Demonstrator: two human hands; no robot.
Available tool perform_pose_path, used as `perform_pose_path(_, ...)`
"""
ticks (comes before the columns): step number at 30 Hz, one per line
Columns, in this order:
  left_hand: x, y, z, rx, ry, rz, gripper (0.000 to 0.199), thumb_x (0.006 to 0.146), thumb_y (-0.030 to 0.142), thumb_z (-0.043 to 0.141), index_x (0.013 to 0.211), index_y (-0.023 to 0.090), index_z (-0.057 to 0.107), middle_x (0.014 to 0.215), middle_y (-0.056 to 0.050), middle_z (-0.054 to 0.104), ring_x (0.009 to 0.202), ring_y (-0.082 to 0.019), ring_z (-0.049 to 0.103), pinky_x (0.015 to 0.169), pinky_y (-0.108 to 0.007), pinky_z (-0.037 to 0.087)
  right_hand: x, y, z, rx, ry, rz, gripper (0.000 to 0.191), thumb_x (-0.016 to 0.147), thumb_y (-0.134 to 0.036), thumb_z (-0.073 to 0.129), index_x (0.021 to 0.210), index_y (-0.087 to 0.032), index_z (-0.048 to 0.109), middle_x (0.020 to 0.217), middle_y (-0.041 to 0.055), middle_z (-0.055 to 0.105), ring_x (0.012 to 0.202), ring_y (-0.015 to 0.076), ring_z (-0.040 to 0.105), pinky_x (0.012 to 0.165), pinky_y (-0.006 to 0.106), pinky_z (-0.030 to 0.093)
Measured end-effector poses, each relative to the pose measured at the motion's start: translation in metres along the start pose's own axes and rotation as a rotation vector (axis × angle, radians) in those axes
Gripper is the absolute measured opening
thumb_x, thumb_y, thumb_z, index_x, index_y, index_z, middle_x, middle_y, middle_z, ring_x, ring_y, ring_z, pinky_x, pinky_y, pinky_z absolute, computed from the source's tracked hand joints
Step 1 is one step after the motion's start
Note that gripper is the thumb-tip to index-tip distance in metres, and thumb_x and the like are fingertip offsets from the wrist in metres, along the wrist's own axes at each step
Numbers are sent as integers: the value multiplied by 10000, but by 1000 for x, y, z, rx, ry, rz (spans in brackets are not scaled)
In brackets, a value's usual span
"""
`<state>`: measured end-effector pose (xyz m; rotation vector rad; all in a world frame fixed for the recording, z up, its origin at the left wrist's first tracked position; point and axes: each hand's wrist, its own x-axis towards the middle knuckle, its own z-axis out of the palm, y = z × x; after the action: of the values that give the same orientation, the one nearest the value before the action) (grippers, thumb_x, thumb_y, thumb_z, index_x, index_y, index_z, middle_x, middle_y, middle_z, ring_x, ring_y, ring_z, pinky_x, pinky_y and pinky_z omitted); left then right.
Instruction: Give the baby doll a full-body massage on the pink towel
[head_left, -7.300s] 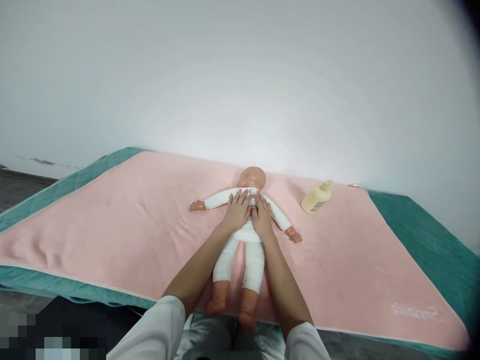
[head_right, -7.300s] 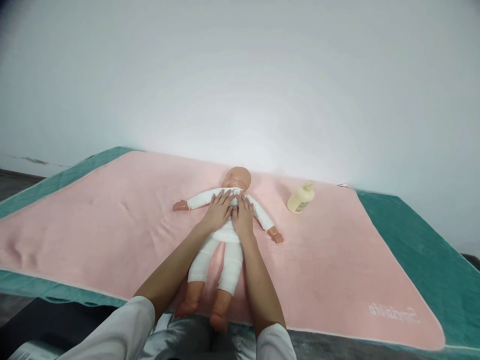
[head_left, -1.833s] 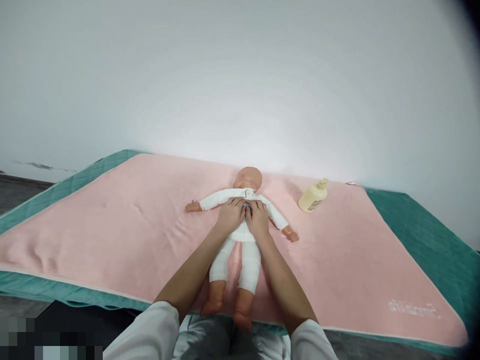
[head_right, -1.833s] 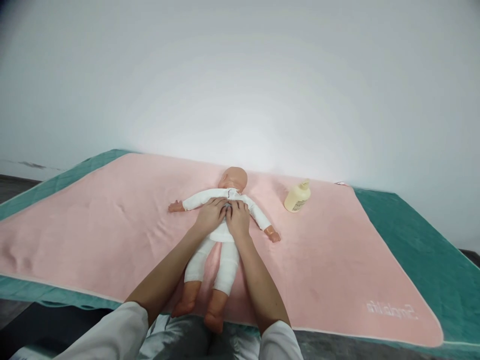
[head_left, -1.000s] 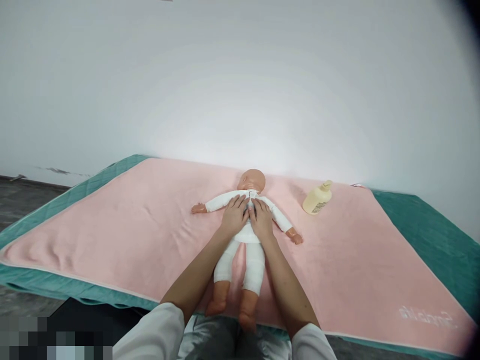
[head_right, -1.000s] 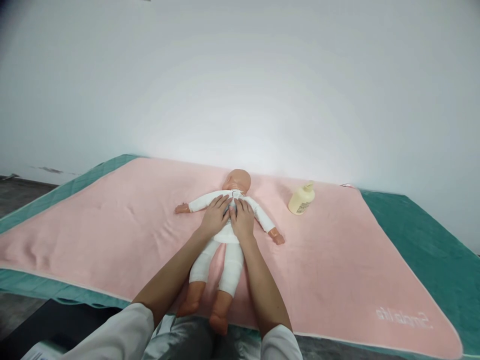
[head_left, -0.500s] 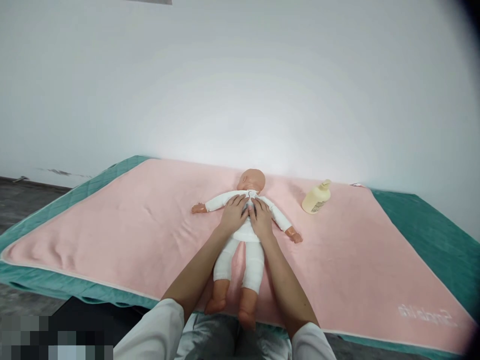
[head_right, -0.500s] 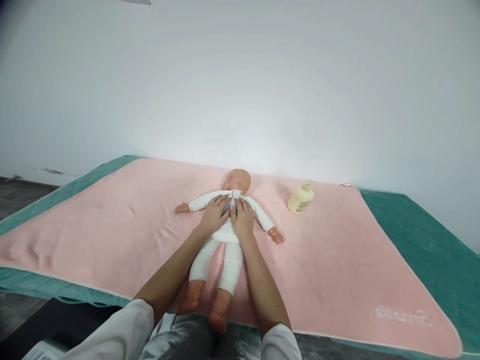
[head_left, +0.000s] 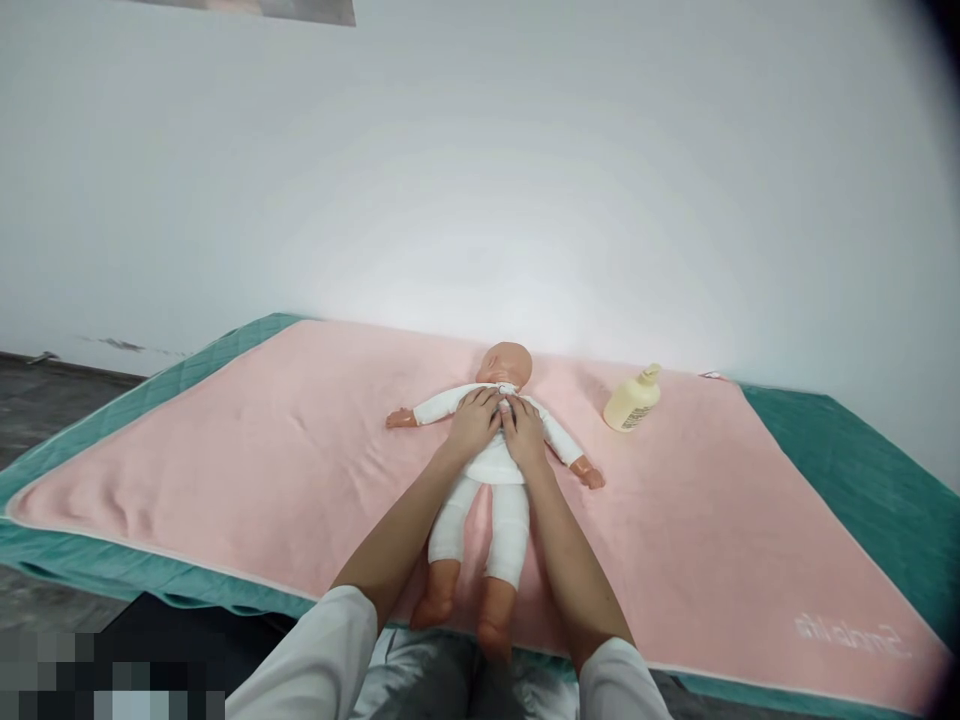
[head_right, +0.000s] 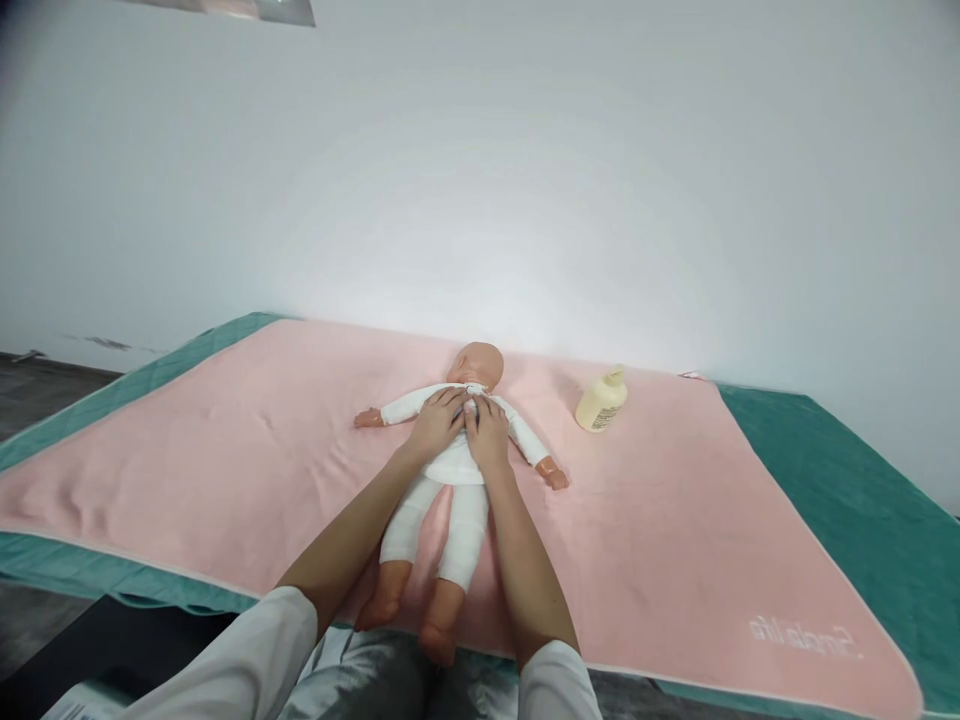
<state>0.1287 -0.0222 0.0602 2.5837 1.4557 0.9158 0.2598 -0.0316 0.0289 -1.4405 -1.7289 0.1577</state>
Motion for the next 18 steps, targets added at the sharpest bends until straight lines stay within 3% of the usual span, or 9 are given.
perform_pose_path(18, -1, 1, 2, -40, 14, 12, 353, 906, 211, 444, 1226, 181, 590, 1308, -73, 581, 1243, -221, 483, 1088, -410, 373, -7, 5, -2, 28, -56, 3, 482, 979, -411, 300, 1277, -126, 551, 1329, 153, 552, 1260, 247, 470, 1085, 456, 350)
